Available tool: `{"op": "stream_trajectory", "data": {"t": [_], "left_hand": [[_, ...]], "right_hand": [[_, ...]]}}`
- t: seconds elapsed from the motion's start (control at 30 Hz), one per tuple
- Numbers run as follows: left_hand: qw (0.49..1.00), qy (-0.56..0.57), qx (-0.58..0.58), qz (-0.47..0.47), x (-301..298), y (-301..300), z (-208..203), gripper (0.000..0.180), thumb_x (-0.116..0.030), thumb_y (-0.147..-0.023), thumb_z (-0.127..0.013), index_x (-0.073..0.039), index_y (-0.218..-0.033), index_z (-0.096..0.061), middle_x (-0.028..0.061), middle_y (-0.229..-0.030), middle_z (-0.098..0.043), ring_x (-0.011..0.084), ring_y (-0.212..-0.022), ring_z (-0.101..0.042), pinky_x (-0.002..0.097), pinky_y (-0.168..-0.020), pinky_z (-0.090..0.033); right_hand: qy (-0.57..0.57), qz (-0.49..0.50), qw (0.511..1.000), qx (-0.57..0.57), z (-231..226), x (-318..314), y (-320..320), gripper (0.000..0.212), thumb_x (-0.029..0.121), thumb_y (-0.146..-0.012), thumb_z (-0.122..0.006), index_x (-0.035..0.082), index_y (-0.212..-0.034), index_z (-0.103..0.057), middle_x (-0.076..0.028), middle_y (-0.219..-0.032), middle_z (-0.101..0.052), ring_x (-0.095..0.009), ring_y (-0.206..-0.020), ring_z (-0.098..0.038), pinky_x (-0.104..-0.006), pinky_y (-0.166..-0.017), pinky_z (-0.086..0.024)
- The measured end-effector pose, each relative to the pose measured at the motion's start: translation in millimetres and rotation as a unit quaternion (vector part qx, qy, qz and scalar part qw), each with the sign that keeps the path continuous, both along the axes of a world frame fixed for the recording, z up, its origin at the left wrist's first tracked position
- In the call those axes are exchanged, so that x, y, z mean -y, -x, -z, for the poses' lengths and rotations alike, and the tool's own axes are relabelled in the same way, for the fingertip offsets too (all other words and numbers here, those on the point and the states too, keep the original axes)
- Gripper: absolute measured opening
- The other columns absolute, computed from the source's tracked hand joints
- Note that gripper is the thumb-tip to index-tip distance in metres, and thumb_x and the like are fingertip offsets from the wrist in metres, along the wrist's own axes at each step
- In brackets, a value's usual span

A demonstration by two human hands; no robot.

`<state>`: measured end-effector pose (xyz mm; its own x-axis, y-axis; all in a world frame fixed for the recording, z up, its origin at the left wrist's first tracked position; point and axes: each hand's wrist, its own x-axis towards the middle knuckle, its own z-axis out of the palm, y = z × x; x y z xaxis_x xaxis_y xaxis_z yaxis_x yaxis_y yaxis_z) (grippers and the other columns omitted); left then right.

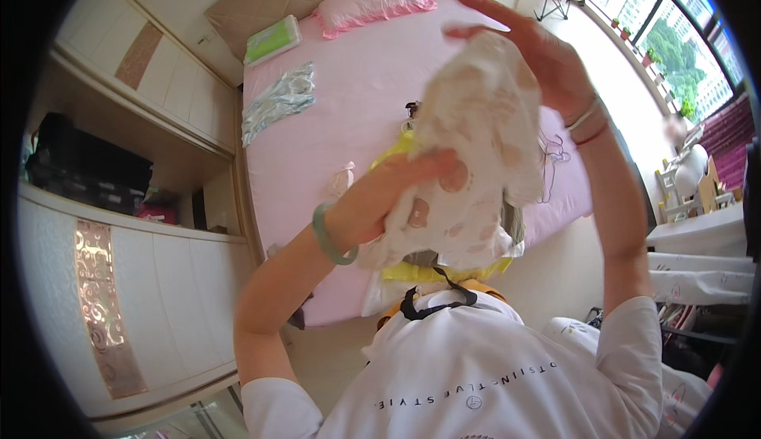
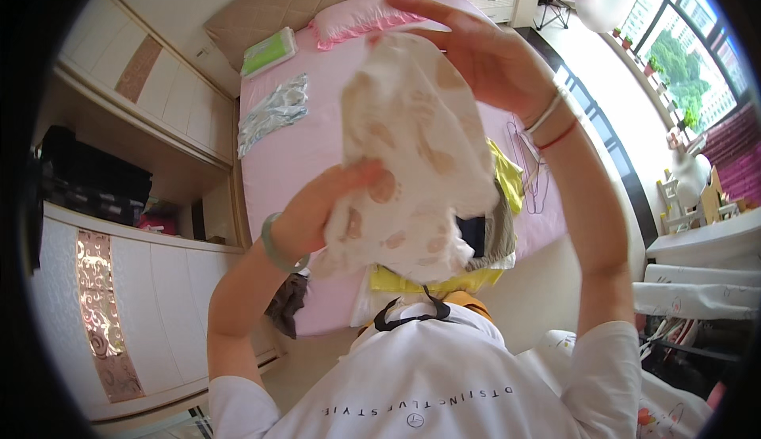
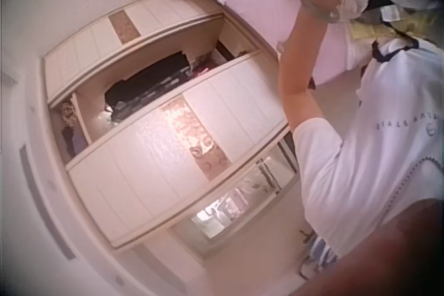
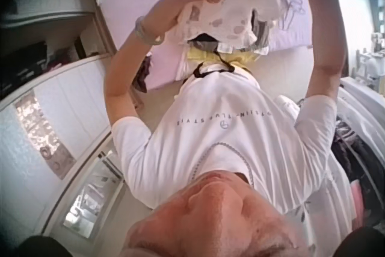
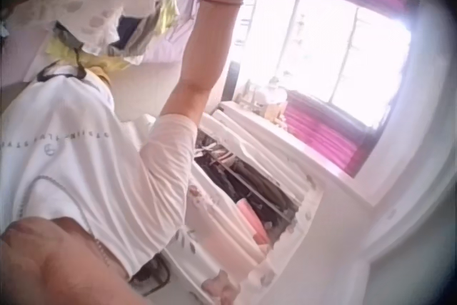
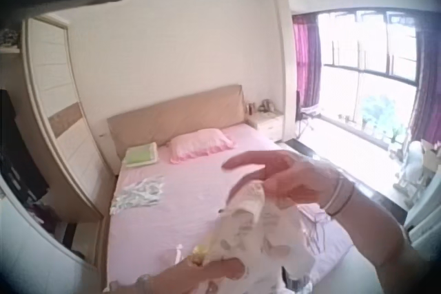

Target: The person folds a pile of clothes on a bed, including a white cloth, khaki shorts, and a black t-shirt. They handle each item individually, smoothing and folding them into neat stacks. The person places the folded items on the bed surface.

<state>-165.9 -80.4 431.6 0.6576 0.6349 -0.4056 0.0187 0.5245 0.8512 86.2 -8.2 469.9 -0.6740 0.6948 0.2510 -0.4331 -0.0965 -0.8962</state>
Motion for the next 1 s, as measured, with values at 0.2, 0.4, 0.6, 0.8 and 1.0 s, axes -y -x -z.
{"op": "stream_trajectory", "data": {"t": [0.2, 0.4, 0.6, 0.8, 1.0], "left_hand": [[0.959, 0.100, 0.230, -0.132, -3.3, 4.0, 17.1, 0.045, -0.039, -0.100, -0.045, -0.006, -0.131, -0.050, 0.0075, -0.121, -0.060, 0.0195, -0.108, -0.059, 0.0368, -0.095, -0.047], [0.959, 0.060, 0.136, -0.241, 2.6, 30.4, 38.3, 0.054, -0.048, -0.098, -0.048, -0.008, -0.134, -0.047, 0.0058, -0.123, -0.057, 0.0188, -0.110, -0.056, 0.0347, -0.098, -0.044], [0.950, 0.081, 0.124, -0.276, 3.2, 45.2, 48.0, 0.050, -0.041, -0.095, -0.054, -0.006, -0.131, -0.050, 0.0064, -0.122, -0.059, 0.0206, -0.110, -0.058, 0.0370, -0.096, -0.047], [0.957, 0.133, 0.096, -0.241, -1.5, 54.1, 53.4, 0.045, -0.033, -0.091, -0.055, -0.005, -0.127, -0.054, 0.0075, -0.117, -0.062, 0.0214, -0.103, -0.061, 0.0376, -0.091, -0.050], [0.941, 0.163, 0.138, -0.263, 0.4, 44.8, 41.9, 0.042, -0.034, -0.093, -0.058, -0.005, -0.123, -0.057, 0.0077, -0.113, -0.064, 0.0187, -0.099, -0.063, 0.0360, -0.087, -0.052]], "right_hand": [[0.245, 0.153, 0.954, -0.075, 211.4, 81.8, 76.9, 0.090, 0.071, -0.091, -0.034, -0.003, -0.141, -0.038, -0.015, -0.142, -0.047, -0.026, -0.129, -0.047, -0.0399, -0.109, -0.037], [0.396, 0.132, 0.894, -0.160, 184.3, 76.9, 50.4, 0.070, 0.059, -0.093, -0.045, 0.001, -0.131, -0.052, -0.013, -0.124, -0.061, -0.023, -0.110, -0.061, -0.0386, -0.097, -0.048], [0.135, 0.393, 0.908, 0.046, 160.3, 74.5, 32.2, 0.030, 0.033, -0.099, -0.055, 0.004, -0.106, -0.064, 0.008, -0.086, -0.058, 0.001, -0.079, -0.049, -0.0159, -0.067, -0.040], [0.067, 0.429, 0.885, 0.167, 151.1, 71.0, 19.8, 0.028, 0.033, -0.100, -0.054, 0.006, -0.101, -0.063, 0.010, -0.079, -0.046, -0.001, -0.071, -0.037, -0.0170, -0.063, -0.033], [0.261, 0.347, 0.899, 0.053, 139.6, 67.0, 15.1, 0.061, 0.022, -0.092, -0.064, 0.002, -0.144, -0.038, -0.007, -0.127, -0.056, -0.014, -0.110, -0.056, -0.0244, -0.092, -0.046]]}}
